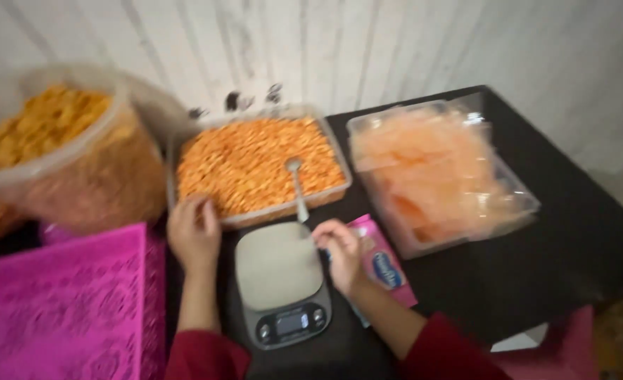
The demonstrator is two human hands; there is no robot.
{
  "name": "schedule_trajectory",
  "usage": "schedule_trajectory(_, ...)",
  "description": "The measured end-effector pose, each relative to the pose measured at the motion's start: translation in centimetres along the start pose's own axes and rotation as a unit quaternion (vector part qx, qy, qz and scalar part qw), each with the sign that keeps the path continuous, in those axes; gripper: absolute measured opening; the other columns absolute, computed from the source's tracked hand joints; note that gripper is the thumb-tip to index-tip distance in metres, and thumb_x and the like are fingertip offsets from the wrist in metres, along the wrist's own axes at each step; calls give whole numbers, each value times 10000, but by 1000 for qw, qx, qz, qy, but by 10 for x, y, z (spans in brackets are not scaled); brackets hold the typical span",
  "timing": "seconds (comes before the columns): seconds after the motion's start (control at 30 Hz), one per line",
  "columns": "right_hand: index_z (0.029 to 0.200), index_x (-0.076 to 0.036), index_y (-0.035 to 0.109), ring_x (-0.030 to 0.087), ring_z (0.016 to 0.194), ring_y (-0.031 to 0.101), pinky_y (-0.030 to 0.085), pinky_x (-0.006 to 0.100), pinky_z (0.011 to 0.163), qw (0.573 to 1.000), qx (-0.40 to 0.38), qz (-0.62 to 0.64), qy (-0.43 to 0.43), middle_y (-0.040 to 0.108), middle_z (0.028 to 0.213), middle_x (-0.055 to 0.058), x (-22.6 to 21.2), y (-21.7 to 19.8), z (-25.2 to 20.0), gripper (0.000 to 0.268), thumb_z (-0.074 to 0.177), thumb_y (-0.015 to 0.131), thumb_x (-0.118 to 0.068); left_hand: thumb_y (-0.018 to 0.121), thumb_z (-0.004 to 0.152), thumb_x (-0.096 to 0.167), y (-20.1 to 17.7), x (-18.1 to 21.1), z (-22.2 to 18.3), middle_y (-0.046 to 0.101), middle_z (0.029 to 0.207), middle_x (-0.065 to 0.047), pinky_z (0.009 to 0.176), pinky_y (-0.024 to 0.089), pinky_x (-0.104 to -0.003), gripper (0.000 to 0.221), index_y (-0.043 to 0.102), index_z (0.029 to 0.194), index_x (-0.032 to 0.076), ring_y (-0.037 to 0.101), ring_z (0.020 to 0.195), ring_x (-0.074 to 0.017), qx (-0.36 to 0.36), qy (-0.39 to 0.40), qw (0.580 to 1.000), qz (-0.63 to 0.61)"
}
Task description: The person scoops orange puffed snacks from a large container into small plastic bags using a spoon, weighs each bag on a digital scale, and places the filled bags into a pink tray. The process repeats multiple times.
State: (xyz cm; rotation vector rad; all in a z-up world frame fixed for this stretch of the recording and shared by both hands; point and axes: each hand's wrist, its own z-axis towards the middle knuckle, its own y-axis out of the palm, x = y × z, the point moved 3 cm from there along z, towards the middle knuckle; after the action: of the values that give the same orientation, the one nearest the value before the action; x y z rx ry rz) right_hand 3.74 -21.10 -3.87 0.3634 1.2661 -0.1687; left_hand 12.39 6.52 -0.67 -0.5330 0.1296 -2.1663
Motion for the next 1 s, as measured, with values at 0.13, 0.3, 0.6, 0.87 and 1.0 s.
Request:
schedule_trajectory(0.13, 846, 2, 721, 192, 735, 572, 479, 302, 710, 992, -71, 16, -102, 615, 753, 107, -61, 6, -6, 107, 815, 620, -18, 774, 910, 15, 0, -3, -10, 711, 988, -97, 849, 534, -409, 140, 745, 1032, 78, 686, 922, -324, 5, 8, 999, -36)
schedule_trajectory(0.3, 832, -65, 794, 222, 663, 653, 541, 311, 727, 940, -174, -107, -273, 736, 773, 82, -176, -9, 10, 106, 788, 699, -49, 766, 930, 20, -1, -1, -8, 709, 957, -89, 835, 534, -397, 113, 753, 1030, 71, 686, 892, -315, 24, -10, 999, -20)
schedule_trajectory(0.6, 1243, -295, 722, 314, 1173, 669, 504, 429, 1022, 697, -144, -702, 4, 751, 1189, 64, -201, -142, 178, 335, 915, 672, -329, 764, 928, 43, 1, 0, -9, 705, 946, -90, 808, 528, -385, 87, 753, 1009, 72, 682, 876, -310, 36, -22, 998, -42)
schedule_trajectory(0.87, 1032, -344, 680, 137, 1093, 664, 512, 266, 961, 647, -154, -728, -166, 715, 1100, -123, -108, -159, 203, 223, 866, 676, -492, 752, 921, 35, -1, 3, -7, 697, 927, -72, 791, 523, -385, 95, 749, 1000, 88, 678, 841, -300, 31, -35, 998, -45)
schedule_trajectory(1.0, 1062, -294, 654, 190, 1079, 673, 541, 329, 941, 684, -141, -708, -103, 734, 1052, -36, -142, -148, 187, 174, 945, 587, -404, 753, 922, 45, -1, 3, -9, 695, 929, -70, 788, 526, -385, 100, 754, 1009, 95, 679, 843, -293, 37, -34, 998, -43)
